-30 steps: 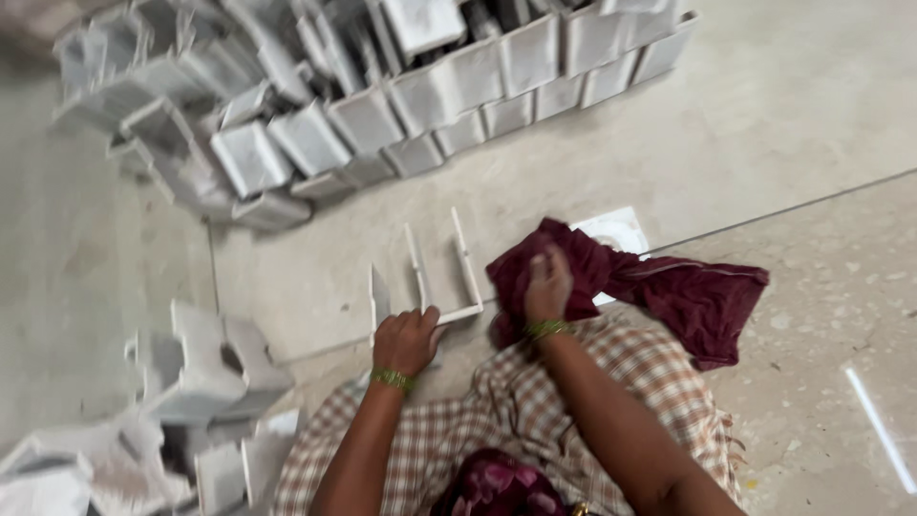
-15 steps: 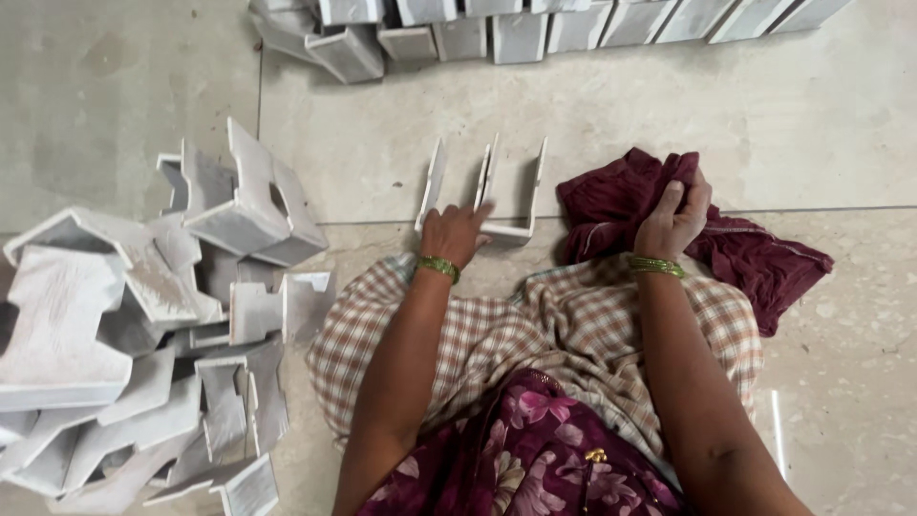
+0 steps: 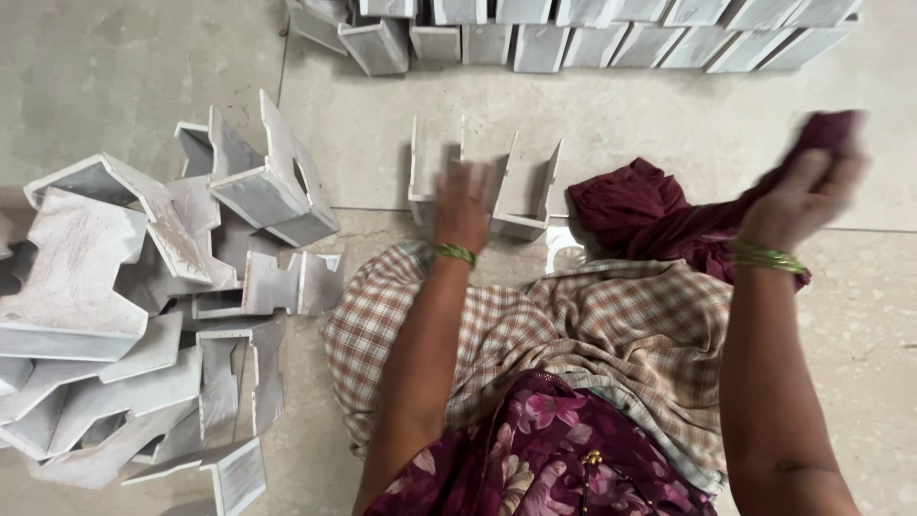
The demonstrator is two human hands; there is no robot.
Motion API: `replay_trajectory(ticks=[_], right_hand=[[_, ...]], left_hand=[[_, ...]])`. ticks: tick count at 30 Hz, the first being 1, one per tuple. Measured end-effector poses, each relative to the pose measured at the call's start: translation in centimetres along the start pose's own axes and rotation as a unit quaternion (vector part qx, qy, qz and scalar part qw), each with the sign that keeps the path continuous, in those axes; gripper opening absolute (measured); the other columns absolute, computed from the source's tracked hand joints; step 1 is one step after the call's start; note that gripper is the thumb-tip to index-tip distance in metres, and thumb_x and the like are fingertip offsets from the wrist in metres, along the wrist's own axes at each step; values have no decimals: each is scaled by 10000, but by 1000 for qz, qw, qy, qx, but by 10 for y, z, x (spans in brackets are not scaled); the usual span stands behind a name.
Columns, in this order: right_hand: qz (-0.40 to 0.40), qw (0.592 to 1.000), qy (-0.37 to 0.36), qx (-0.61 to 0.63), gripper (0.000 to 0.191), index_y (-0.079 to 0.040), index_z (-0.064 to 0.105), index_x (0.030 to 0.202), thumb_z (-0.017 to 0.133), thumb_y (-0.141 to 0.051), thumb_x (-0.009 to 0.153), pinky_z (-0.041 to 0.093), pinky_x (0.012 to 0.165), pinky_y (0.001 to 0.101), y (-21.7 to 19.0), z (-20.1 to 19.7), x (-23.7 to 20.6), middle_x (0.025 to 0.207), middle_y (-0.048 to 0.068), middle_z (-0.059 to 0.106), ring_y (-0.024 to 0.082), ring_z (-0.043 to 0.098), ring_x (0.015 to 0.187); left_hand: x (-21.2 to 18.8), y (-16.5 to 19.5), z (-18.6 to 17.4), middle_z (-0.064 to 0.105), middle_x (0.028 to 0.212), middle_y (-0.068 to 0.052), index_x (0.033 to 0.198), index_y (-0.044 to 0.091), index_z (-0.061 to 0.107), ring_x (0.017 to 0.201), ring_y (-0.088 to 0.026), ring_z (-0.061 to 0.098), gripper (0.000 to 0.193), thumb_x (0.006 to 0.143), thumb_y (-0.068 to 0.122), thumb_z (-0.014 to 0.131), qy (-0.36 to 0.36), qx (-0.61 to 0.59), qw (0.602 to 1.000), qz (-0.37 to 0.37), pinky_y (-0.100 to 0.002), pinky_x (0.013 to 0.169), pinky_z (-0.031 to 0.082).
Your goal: The person sits on the tiled floor and wipes white plaster molds one at a time with a maroon cloth, rubbing their surfaces and edges, then places each cleaned mold onto a growing pile beside them.
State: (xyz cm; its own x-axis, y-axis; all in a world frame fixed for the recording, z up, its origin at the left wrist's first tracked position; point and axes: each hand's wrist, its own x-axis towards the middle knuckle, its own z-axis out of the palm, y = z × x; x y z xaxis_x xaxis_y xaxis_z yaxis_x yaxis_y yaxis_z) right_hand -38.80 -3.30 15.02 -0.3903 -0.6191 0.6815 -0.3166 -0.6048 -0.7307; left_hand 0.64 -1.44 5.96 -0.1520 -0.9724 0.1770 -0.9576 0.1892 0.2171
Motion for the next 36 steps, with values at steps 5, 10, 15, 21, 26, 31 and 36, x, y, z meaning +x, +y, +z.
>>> replay_trajectory(ticks=[5,10,15,21,26,31,36], right_hand=[[159,953,-192,-172,322,-67,657,1361,526,-40,1067,574,890,328,-18,62,-67,1192,97,627,202,626,1045],[185,947,-217,-148,297,-20,682,1285,670,-89,996,544,940,333,-25,104,-112,1191,138,723,201,679,1090],[221,952,-163,-135,283,-16,698,1268,649,-95,1001,542,973,302,-23,100,-97,1221,103,719,180,671,1102],[236,965,-99,-49,260,16,684,1285,620,-59,1044,516,991,307,-26,72,-56,1186,74,703,144,633,1084],[254,962,-17,94,211,-25,667,1285,589,-60,1092,521,726,247,-42,45,-7,1141,83,718,114,601,849],[204,974,-76,-70,285,-98,668,1327,546,-62,1071,537,570,249,-48,48,-9,1077,49,668,109,595,733],[67,924,-299,-230,260,-125,735,1210,658,-110,962,611,860,378,-30,100,-76,1189,112,687,270,712,996]], left_hand=[[-12,60,-4,339,1601,-132,1575,200,282,1506,-314,284,884,772,110,639,-154,54,980,114,-649,1158,228],[-17,71,4,518,1496,-81,1343,116,610,1460,-272,475,364,992,208,647,-197,-140,965,107,-473,1220,419],[-7,43,1,446,1520,-114,1174,141,674,1402,-293,431,301,883,106,743,-166,-439,883,9,-413,1129,423],[0,23,-16,502,1481,-161,1073,101,657,1383,-309,483,390,720,-59,701,29,-492,870,-10,-382,1109,439],[3,29,-29,618,1403,-100,972,109,572,1029,-307,652,243,787,-40,521,-146,-690,682,-197,-423,708,558],[12,37,-23,615,1232,-47,988,84,536,978,-210,655,274,785,-87,469,-240,-768,539,-248,-510,793,666],[17,33,-4,591,1270,-245,1329,160,553,1056,-420,587,576,780,0,479,-154,-627,677,-353,-541,802,595]])
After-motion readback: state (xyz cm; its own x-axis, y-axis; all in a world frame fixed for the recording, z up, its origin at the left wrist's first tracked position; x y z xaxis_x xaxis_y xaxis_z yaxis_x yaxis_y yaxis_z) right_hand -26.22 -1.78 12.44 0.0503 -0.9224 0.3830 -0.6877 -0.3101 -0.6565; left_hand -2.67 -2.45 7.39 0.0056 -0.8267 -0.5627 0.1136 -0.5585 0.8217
